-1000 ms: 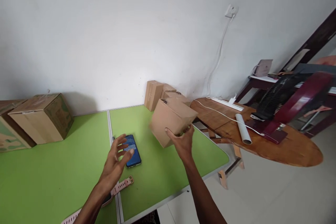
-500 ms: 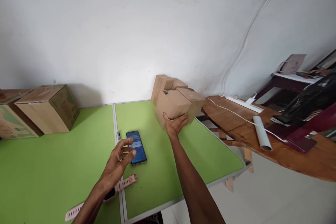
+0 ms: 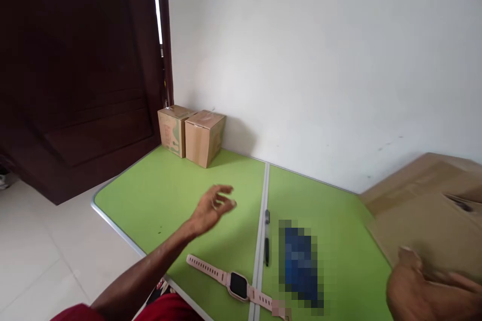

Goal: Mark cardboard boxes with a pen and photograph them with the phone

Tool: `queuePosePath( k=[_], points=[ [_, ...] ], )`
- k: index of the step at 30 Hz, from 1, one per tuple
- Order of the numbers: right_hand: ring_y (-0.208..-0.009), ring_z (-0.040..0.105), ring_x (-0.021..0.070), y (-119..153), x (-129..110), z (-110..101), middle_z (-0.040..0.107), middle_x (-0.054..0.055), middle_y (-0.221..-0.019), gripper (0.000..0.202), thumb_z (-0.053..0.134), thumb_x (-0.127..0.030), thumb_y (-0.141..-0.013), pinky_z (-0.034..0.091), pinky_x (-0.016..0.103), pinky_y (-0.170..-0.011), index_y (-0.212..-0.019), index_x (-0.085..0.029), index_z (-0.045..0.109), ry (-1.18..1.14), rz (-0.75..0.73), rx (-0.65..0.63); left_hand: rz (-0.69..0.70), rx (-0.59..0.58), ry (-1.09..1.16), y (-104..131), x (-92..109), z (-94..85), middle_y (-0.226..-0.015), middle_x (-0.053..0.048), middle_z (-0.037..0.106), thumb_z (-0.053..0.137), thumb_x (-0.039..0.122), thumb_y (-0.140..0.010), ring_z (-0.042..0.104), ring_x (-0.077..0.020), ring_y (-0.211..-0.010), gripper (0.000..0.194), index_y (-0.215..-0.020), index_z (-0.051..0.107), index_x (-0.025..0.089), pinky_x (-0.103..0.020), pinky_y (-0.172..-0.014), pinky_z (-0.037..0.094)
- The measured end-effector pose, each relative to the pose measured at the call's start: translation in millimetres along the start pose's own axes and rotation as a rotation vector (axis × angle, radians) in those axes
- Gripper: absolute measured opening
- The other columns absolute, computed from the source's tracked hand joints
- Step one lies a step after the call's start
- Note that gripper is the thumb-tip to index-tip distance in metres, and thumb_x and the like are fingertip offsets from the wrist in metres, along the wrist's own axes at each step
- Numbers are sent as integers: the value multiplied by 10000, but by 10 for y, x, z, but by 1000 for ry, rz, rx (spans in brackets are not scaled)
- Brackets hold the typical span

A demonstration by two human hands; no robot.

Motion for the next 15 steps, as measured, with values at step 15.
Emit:
queuePosePath(
  k=[15],
  points=[
    [-1298,685,404,1582,-1282,3256,756,157,-1373,776,585,-924,-846,559,632,-1078,-1200,-254,759,-277,-206,-1050,97,432,-338,-1100,-351,-1457,-1369,-198,606,740,702,-875,629,-385,-1280,817,-1474,541,184,-626,-1091,520]
  ],
)
Point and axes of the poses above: each hand's wrist, its own y-axis away from the middle knuckle, its own z-axis out of the palm, x = y × z, the point moved 6 cm from there along -y, towards the middle knuckle
